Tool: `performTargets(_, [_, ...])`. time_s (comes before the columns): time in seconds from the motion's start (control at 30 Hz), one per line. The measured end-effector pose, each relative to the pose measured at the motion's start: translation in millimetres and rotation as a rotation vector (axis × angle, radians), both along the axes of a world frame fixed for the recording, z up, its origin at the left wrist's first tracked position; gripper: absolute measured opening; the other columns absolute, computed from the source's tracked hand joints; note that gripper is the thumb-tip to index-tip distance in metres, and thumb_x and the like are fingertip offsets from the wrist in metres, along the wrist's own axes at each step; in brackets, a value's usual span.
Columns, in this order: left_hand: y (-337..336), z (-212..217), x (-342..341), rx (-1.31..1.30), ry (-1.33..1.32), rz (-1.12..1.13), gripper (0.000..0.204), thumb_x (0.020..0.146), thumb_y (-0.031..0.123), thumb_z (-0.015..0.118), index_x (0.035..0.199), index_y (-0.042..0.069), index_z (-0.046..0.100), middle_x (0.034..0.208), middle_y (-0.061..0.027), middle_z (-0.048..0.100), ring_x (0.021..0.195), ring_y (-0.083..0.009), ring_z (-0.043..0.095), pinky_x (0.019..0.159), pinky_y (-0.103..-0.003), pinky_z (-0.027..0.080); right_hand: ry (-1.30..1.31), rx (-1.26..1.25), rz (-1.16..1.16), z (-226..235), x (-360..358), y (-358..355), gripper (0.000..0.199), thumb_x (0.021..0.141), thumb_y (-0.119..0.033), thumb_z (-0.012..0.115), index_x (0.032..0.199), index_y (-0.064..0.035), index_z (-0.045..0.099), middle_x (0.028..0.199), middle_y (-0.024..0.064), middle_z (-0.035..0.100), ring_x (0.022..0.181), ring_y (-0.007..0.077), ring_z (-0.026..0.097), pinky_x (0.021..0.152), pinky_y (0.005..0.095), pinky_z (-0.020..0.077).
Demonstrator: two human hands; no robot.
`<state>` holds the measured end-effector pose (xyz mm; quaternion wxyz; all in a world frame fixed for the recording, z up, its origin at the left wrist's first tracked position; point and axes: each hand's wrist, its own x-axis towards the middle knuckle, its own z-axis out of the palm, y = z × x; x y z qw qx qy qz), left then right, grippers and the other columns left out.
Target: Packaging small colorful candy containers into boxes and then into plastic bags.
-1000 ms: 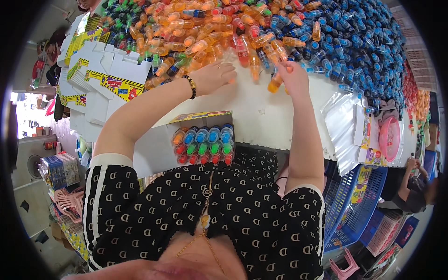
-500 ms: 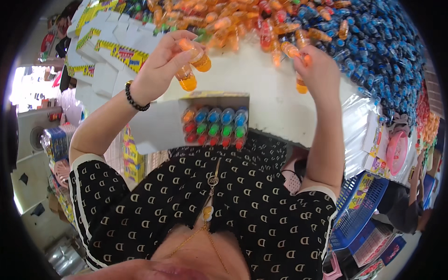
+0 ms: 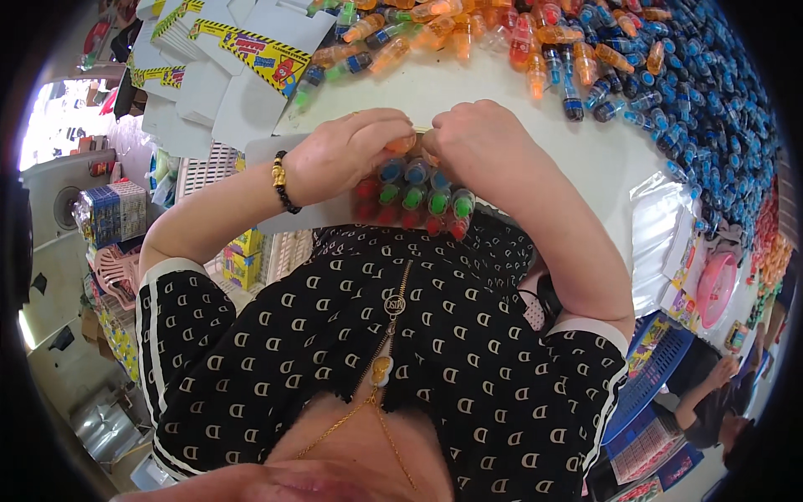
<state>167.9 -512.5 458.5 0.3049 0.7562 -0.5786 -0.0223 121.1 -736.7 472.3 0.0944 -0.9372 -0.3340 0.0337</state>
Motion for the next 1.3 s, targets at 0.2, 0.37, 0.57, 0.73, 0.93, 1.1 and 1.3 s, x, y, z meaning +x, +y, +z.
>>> performTargets(0.2, [-5.1,-12.6,-7.4,0.059,0.232,0.131,0.034,0.08,0.004,0.065,0.112,0.004,0.055,0.108,-0.0118,0.061,0.098,-0.0312,0.061,0.082,-0.037,0.052,0.217,0.09,-0.024,-13.0,19.8,-6.0,0.018,0.069,-0.014,0.074,0.082,-0.0069,0.063,0.08,0.006,0.06,0.078,0.028,0.059,0.07,0.0372,0.0474])
performTargets(0.37, [0.5,-21.7,1.2,0.084,0.071,0.117,0.029,0.085,0.007,0.062,0.113,0.004,0.055,0.108,-0.0123,0.06,0.099,-0.0314,0.06,0.083,-0.036,0.051,0.231,0.406,-0.04,-28.4,31.8,-10.7,0.021,0.073,-0.016,0.075,0.088,-0.005,0.065,0.083,0.0066,0.06,0.082,0.0273,0.058,0.073,0.0353,0.0474])
performTargets(0.57, [6.1,-24.9,9.2,0.235,-0.013,0.168,0.034,0.093,0.021,0.056,0.121,0.003,0.051,0.116,-0.016,0.058,0.108,-0.0307,0.057,0.09,-0.038,0.048,0.286,0.757,-0.185,-65.7,13.6,-11.9,0.02,0.079,-0.012,0.072,0.095,-0.0036,0.065,0.089,0.0075,0.061,0.089,0.023,0.058,0.078,0.0322,0.0479])
performTargets(0.73, [26.8,-7.5,41.5,0.166,-0.191,0.336,0.05,0.093,0.039,0.056,0.126,0.001,0.052,0.113,-0.0185,0.061,0.105,-0.0291,0.06,0.088,-0.039,0.049,0.385,1.133,-0.318,-103.8,-2.3,-25.3,0.018,0.091,-0.013,0.059,0.104,-0.0027,0.065,0.11,0.008,0.062,0.107,0.0183,0.056,0.092,0.0303,0.045])
performTargets(0.93, [20.3,21.0,52.3,0.879,0.142,0.466,0.064,0.089,0.06,0.051,0.093,-0.002,0.067,0.088,-0.0194,0.066,0.086,-0.0345,0.063,0.077,-0.041,0.049,0.771,1.188,-0.61,-93.4,-7.3,-17.1,0.033,0.1,-0.021,0.043,0.122,-0.0036,0.059,0.13,0.0091,0.056,0.124,0.019,0.049,0.104,0.0328,0.0372])
performTargets(1.1, [-3.5,2.9,57.7,0.965,0.15,0.414,0.089,0.082,0.079,0.039,0.066,-0.004,0.067,0.068,-0.02,0.063,0.072,-0.0339,0.065,0.07,-0.041,0.051,0.631,1.038,-0.523,-77.1,-5.3,-14.0,0.037,0.102,-0.023,0.04,0.131,-0.0053,0.054,0.133,0.0091,0.055,0.124,0.0211,0.049,0.105,0.0341,0.0355])
performTargets(1.3, [-1.3,-6.6,79.4,1.055,0.282,0.247,0.075,0.089,0.066,0.043,0.073,-0.003,0.066,0.069,-0.0205,0.061,0.069,-0.0355,0.061,0.069,-0.042,0.049,0.376,1.085,-0.544,-83.9,-14.1,-27.2,0.037,0.103,-0.024,0.04,0.129,-0.0025,0.054,0.131,0.01,0.056,0.122,0.0206,0.05,0.105,0.0327,0.0352])
